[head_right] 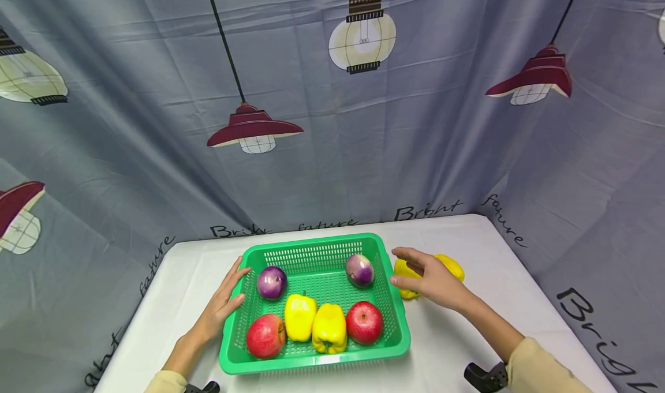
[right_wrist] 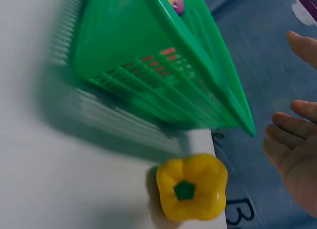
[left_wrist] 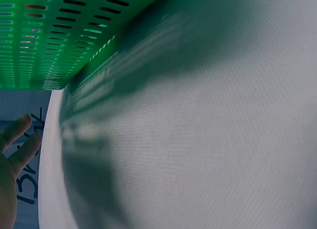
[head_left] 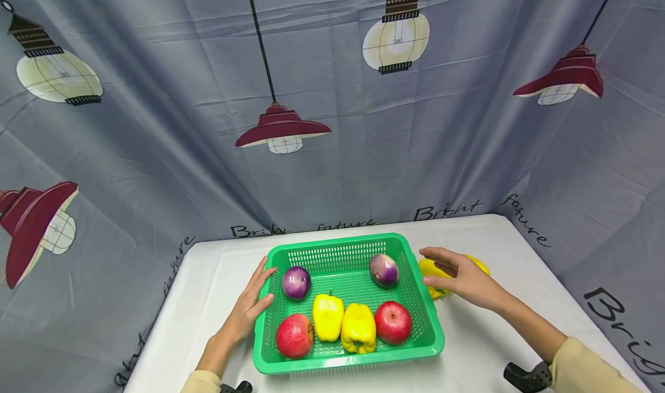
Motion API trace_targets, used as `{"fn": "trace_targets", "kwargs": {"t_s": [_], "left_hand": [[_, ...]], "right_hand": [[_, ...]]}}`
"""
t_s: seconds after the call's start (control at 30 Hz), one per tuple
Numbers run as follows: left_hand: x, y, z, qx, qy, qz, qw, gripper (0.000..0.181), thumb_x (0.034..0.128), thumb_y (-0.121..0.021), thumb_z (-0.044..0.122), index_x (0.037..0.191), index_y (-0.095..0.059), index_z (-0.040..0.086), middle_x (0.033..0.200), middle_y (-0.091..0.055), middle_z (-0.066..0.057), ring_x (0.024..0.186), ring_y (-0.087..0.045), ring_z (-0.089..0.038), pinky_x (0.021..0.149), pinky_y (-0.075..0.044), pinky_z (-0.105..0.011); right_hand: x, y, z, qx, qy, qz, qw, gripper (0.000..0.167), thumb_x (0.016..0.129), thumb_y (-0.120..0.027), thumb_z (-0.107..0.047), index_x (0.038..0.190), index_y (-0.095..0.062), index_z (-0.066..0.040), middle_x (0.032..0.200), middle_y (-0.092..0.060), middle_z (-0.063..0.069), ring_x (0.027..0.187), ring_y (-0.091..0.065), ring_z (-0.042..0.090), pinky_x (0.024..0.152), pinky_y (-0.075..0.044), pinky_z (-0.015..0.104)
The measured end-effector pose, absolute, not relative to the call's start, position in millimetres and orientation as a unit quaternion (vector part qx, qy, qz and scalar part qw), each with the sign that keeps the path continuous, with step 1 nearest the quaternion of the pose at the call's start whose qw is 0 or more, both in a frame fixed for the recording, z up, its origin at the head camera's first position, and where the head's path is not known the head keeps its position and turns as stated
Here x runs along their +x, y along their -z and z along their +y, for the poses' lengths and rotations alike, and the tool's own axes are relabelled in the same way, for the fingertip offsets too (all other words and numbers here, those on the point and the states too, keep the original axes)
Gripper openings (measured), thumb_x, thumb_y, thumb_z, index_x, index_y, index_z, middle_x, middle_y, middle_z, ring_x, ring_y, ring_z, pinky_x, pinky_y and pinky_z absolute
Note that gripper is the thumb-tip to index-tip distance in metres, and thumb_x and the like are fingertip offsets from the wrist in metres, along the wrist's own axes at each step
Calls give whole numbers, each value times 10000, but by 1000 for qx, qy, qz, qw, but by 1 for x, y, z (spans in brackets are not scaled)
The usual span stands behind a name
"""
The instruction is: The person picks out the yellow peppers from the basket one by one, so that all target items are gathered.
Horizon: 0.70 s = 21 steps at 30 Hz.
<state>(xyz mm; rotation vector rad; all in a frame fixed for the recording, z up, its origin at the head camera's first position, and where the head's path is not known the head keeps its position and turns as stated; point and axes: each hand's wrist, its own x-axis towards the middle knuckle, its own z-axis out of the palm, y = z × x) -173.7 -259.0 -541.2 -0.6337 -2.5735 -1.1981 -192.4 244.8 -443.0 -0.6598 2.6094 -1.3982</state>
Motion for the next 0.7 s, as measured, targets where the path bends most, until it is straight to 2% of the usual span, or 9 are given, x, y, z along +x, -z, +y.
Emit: {"fn": "trace_targets", "kwargs": {"t_s": [0.2, 0.43, 0.7], "left_hand": [[-173, 542, -258, -214, 411, -877, 124, 556, 986, -495, 249, 1529, -429, 145, 1676, -171, -85, 1477, -253, -415, 1029, -294, -741], [-173, 542, -257, -214, 417, -874, 128, 557, 977, -497, 240, 1522, -441, 141, 1673, -182, -92, 1475, -257, -412, 1034, -282, -743], [-173, 543, -257, -214, 416, -874, 127, 557, 979, -498, 241, 1510, -446, 83, 1674, -179, -89, 1477, -255, -411, 1040, -274, -738]], "right_hand": [[-189, 438, 224, -255, 484, 829, 117, 697, 925, -753, -258, 1452, -446, 79, 1472, -470, 266, 1371, -418, 471, 1080, -356, 523], [-193, 434, 202, -286, 442, 833, 174, 747, 910, -759, -325, 1465, -438, 58, 1476, -468, 255, 1356, -422, 498, 1080, -370, 573], [-201, 438, 178, -321, 411, 822, 227, 795, 893, -779, -318, 1476, -414, 79, 1484, -484, 215, 1363, -463, 393, 1084, -387, 540]]}}
